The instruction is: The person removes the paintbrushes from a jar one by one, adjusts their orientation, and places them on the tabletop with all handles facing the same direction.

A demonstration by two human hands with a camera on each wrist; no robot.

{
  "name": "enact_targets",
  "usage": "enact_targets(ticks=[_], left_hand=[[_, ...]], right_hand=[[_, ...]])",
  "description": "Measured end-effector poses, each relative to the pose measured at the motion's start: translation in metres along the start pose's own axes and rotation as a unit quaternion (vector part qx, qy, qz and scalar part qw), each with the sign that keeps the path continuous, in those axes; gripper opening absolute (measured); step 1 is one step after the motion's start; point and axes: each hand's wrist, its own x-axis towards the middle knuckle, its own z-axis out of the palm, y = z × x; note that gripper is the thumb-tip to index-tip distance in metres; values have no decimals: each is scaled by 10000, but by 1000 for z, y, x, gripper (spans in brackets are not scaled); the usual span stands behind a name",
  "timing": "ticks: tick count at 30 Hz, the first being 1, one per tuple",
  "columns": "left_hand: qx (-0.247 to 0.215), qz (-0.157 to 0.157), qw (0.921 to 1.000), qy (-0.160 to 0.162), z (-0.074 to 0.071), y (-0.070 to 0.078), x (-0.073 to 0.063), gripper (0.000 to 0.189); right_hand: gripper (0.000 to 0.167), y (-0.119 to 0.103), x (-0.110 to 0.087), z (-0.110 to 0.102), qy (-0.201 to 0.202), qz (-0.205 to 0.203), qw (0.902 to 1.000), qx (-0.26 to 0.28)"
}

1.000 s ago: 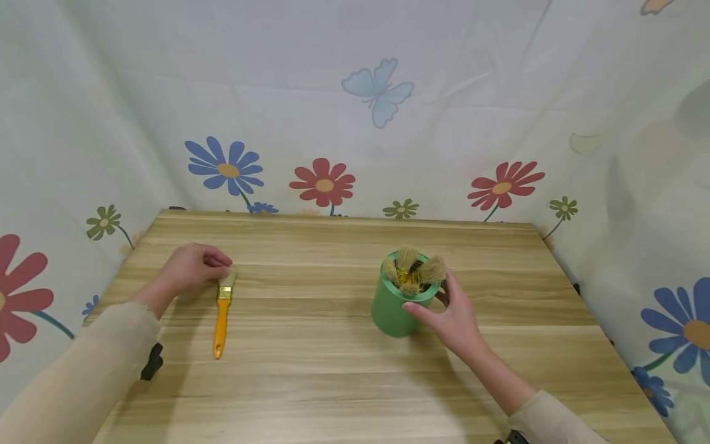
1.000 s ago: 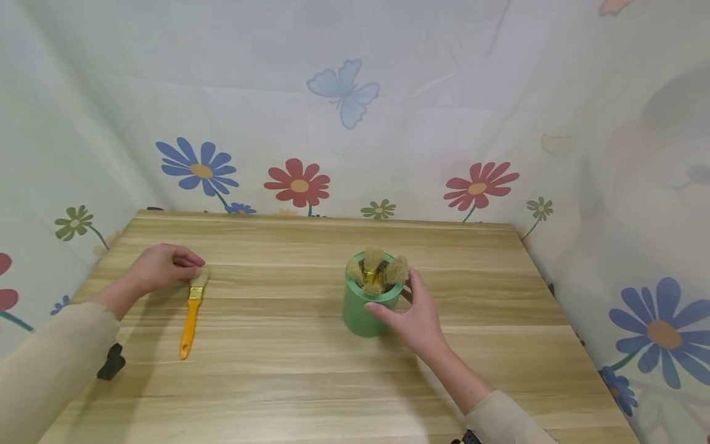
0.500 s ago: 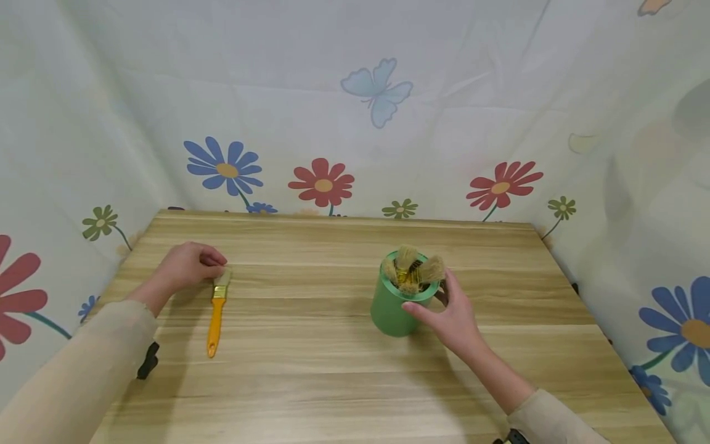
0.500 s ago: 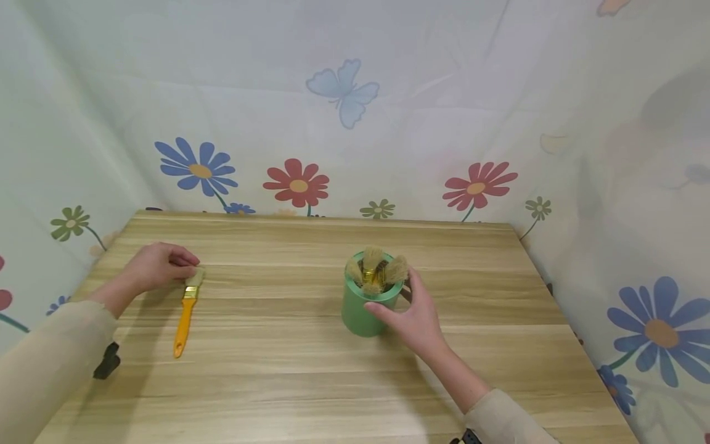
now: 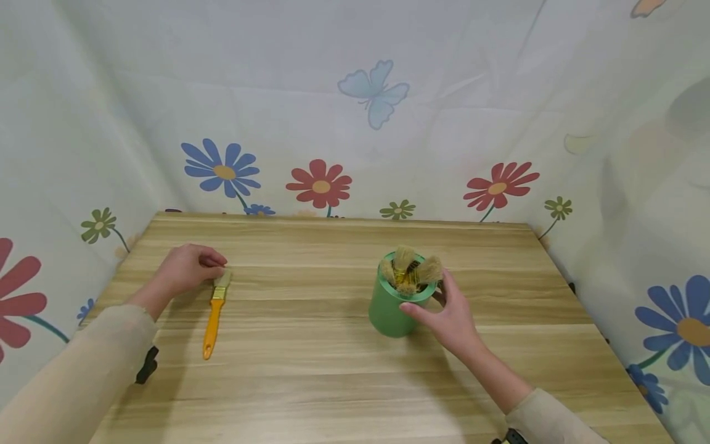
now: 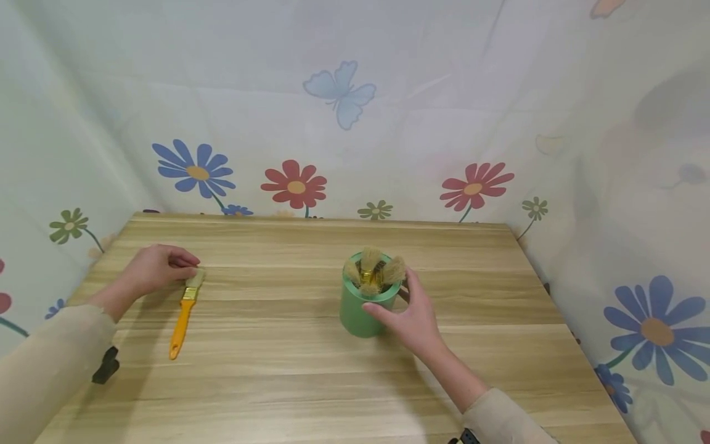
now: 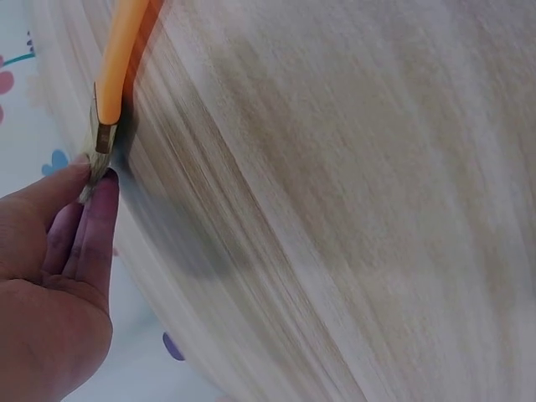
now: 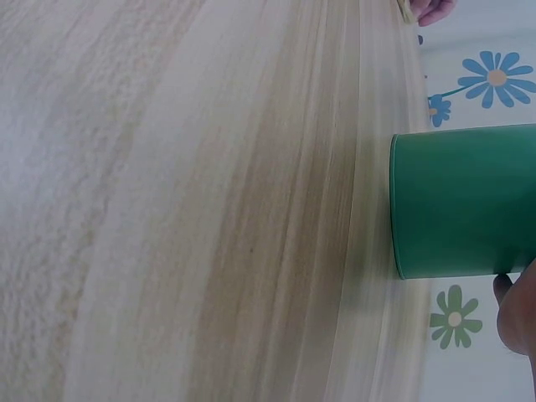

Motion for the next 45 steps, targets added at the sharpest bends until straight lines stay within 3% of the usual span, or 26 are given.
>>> enact_targets(ticks=[17, 23, 28, 35, 45], left_hand=[[-94, -39, 9998, 191, -1, 2, -4, 29], [-107, 216, 9990, 378, -9, 13, -4, 36], [-369, 542, 9974, 311, -14, 36, -2, 45], [-703, 831, 9940, 139, -15, 82, -2, 50], [-1035, 1597, 9816, -178, -1, 147, -10, 56]], right_hand=[[88, -1, 0, 0, -52, 92, 9999, -27], [87, -2, -1, 0, -34, 1, 10000, 7], [86, -2, -1, 0, -12, -59, 10000, -2], [88, -2, -1, 0, -47, -20, 10000, -10], [88, -1, 0, 0, -51, -35, 10000, -1]])
